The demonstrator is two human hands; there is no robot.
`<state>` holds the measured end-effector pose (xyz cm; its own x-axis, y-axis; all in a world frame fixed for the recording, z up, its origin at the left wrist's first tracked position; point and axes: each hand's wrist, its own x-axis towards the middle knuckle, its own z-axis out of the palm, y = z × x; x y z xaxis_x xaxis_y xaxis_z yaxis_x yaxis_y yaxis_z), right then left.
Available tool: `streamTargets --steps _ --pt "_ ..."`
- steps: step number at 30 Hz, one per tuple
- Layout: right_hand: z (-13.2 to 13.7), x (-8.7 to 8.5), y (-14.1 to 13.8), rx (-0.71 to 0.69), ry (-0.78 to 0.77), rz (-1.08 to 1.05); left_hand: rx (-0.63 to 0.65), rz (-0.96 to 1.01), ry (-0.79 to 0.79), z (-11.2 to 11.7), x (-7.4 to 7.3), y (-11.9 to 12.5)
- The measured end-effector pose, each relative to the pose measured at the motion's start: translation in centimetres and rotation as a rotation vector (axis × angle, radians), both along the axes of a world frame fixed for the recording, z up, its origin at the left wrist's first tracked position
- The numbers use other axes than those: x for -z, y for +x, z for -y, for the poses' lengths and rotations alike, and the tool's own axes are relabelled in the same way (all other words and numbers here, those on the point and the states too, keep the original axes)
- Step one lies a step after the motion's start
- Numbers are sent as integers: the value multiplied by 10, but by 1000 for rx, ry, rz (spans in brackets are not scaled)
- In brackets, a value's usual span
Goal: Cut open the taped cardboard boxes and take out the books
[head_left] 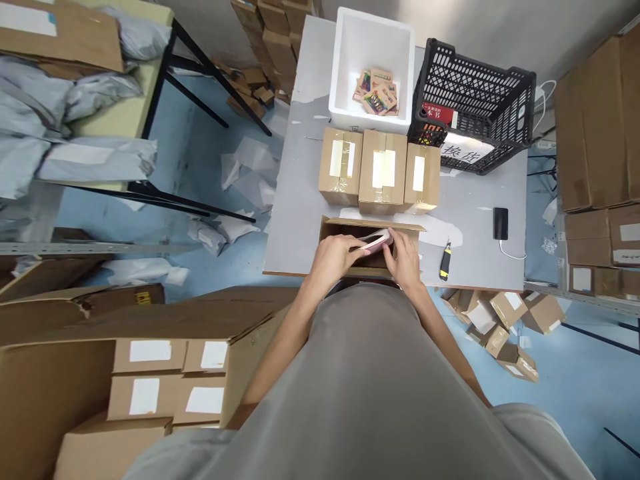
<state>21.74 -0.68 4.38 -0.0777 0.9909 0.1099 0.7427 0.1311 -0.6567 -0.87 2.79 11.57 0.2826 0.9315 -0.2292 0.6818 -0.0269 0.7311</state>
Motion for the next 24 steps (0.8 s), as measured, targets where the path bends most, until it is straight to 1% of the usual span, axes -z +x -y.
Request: streamTargets --steps 3,5,7,10,12,14,16,18,20,22,24 --pt "-4 -16 8 -32 22 -85 -62 200 75 -3 -25 -8" --pt "-6 -24 14 -66 24 -123 -103 264 129 -4 -47 -13" --pt "-9 -28 18 -91 14 -135 -122 286 175 -4 -71 -21" --pt "-16 -26 20 -120 -33 -102 -160 276 292 -3 -105 -37" --pt "-22 -21 19 -125 -105 -35 -224 271 416 0 -125 -49" --pt "-30 -15 15 -112 -209 72 -309 283 545 3 -141 -58" --pt "-38 -11 10 -103 -327 180 -407 324 654 6 -152 -62" --pt "-44 -11 8 -103 -429 208 -520 396 734 6 -158 -59" --pt "-47 -17 8 -84 -472 100 -624 503 756 3 -154 -53" --pt "-43 -30 12 -43 -455 -155 -709 639 690 -5 -141 -46" --pt "-36 -48 17 -25 -449 -492 -777 819 545 -14 -121 -39"
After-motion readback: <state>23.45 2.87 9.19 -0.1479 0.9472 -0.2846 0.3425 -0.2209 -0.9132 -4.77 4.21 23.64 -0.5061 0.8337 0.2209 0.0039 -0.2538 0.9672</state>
